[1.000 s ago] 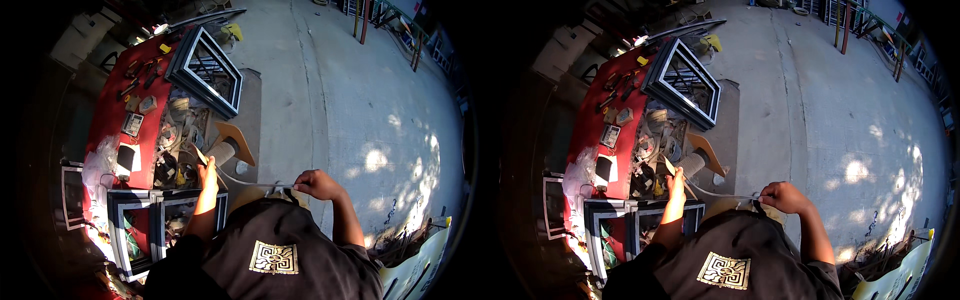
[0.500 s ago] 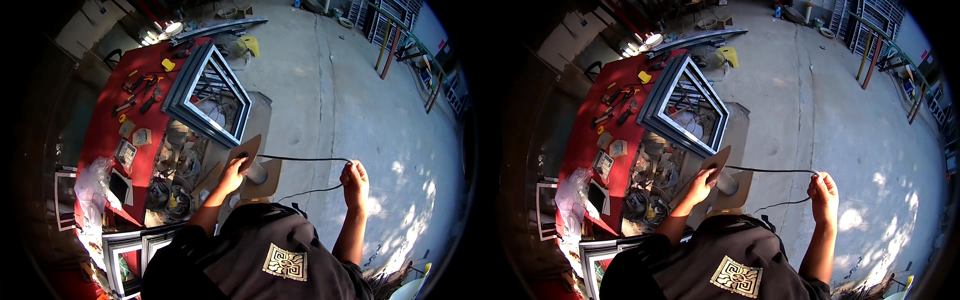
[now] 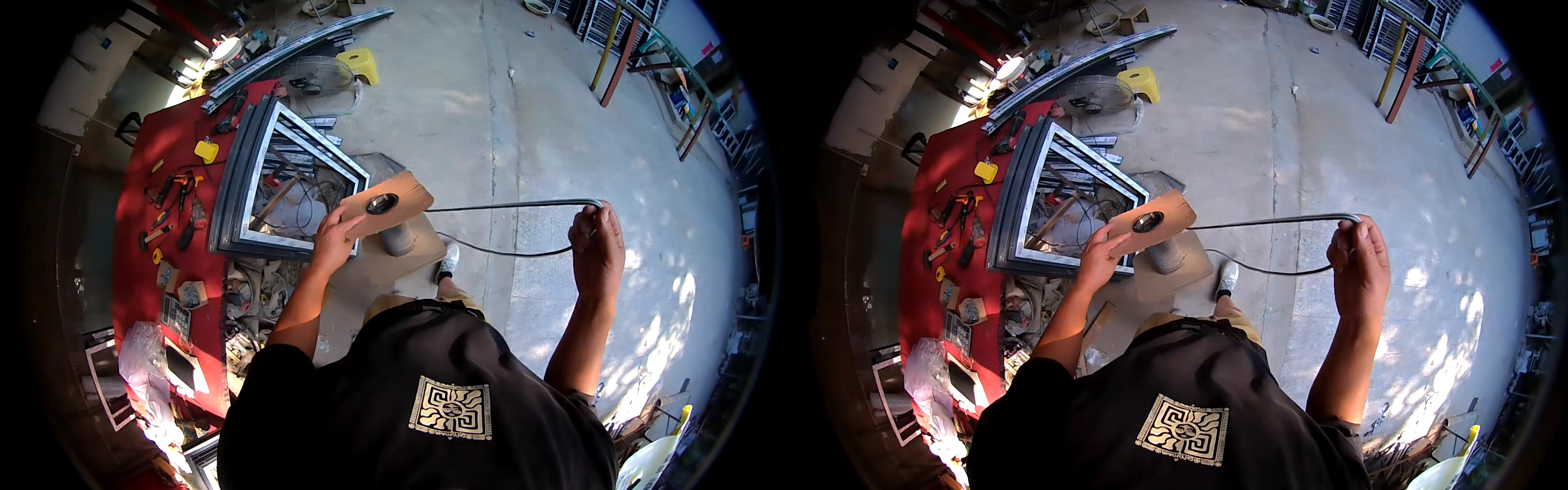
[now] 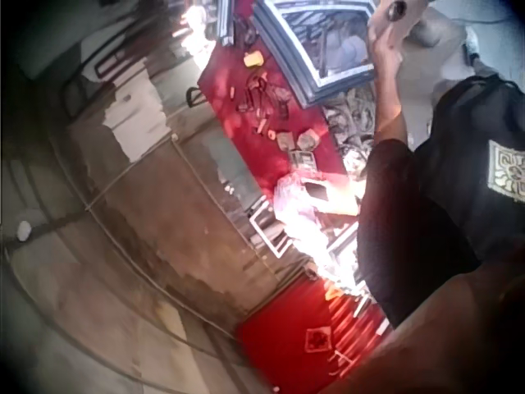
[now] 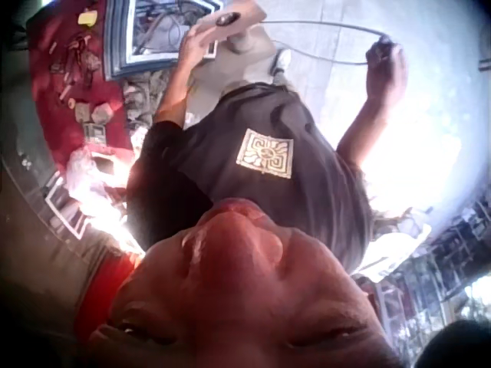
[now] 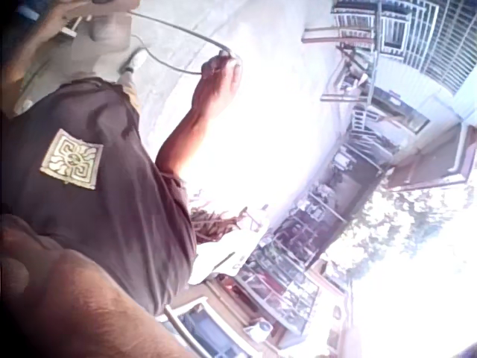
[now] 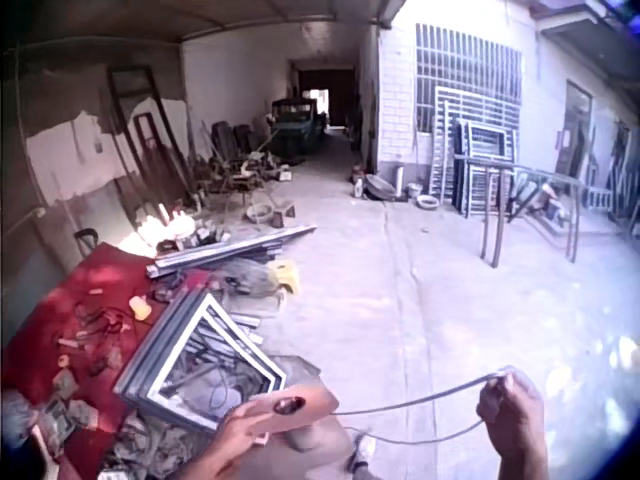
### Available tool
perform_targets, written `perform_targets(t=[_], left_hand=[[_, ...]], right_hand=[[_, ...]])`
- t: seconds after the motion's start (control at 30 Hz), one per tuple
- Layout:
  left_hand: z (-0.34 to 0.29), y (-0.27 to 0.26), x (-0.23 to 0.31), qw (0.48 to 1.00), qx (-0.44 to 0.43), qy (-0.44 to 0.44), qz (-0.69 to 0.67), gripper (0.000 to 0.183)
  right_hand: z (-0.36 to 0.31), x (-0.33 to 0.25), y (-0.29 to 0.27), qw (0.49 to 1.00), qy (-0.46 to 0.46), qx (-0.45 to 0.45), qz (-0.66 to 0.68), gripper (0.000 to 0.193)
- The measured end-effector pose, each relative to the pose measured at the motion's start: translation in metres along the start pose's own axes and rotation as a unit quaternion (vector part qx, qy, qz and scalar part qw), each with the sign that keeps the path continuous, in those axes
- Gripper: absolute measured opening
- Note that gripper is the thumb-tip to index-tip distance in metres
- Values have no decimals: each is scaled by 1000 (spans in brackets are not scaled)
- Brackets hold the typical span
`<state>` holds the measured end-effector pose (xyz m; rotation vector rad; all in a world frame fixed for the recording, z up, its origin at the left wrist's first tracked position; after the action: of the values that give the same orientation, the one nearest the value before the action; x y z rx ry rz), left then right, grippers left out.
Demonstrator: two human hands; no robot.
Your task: The person carries window frame components, then picks up a spool of rubber gasket material and uncoils a length of it by hand.
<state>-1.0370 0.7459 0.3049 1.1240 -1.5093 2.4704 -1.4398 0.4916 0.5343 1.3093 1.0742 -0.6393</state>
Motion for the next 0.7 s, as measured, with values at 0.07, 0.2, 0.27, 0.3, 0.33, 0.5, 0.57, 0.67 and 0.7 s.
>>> perform_targets(t=[0.07, 0.2, 0.27, 0.3, 0.33, 0.5, 0.57, 0.67, 0.7], left_hand=[[35, 13, 4, 999, 9, -39, -12, 57], [74, 49, -22, 995, 80, -62, -26, 62], [88, 78, -38, 993, 77, -90, 1, 66], [92, 95, -58, 991, 85, -104, -19, 67], [91, 106, -70, 987, 116, -100, -38, 68], [154, 168, -86, 991, 36, -130, -17, 70], [172, 203, -107, 987, 6, -156, -24, 68], [220, 236, -136, 989, 6, -134, -67, 57], [248, 245, -144, 990, 21, -114, -82, 56]], right_hand=[[51, -2, 10, 1000, -21, -22, -6, 25], [141, 0, 33, 997, 23, -71, 33, 22], [181, -3, 48, 997, 22, -79, 7, 22], [201, 3, 59, 994, 37, -98, -3, 23], [223, 11, 69, 991, 56, -117, -16, 23], [297, 22, 101, 986, 68, -155, -15, 26], [332, 31, 117, 985, 85, -152, -14, 27], [380, 37, 141, 986, 72, -144, -53, 27], [395, 36, 150, 988, 66, -131, -50, 27]])
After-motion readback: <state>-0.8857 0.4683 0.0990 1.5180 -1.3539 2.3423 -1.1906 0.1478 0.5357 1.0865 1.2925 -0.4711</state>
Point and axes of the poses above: each hand's wrist, its own z-axis towards the middle knuckle, its own y-axis out of the palm, x = y × z, the point moved 9 cm from there along z, towards the middle knuckle, and after that the axes turned 13 degrees about x, right-handed, at the moved point
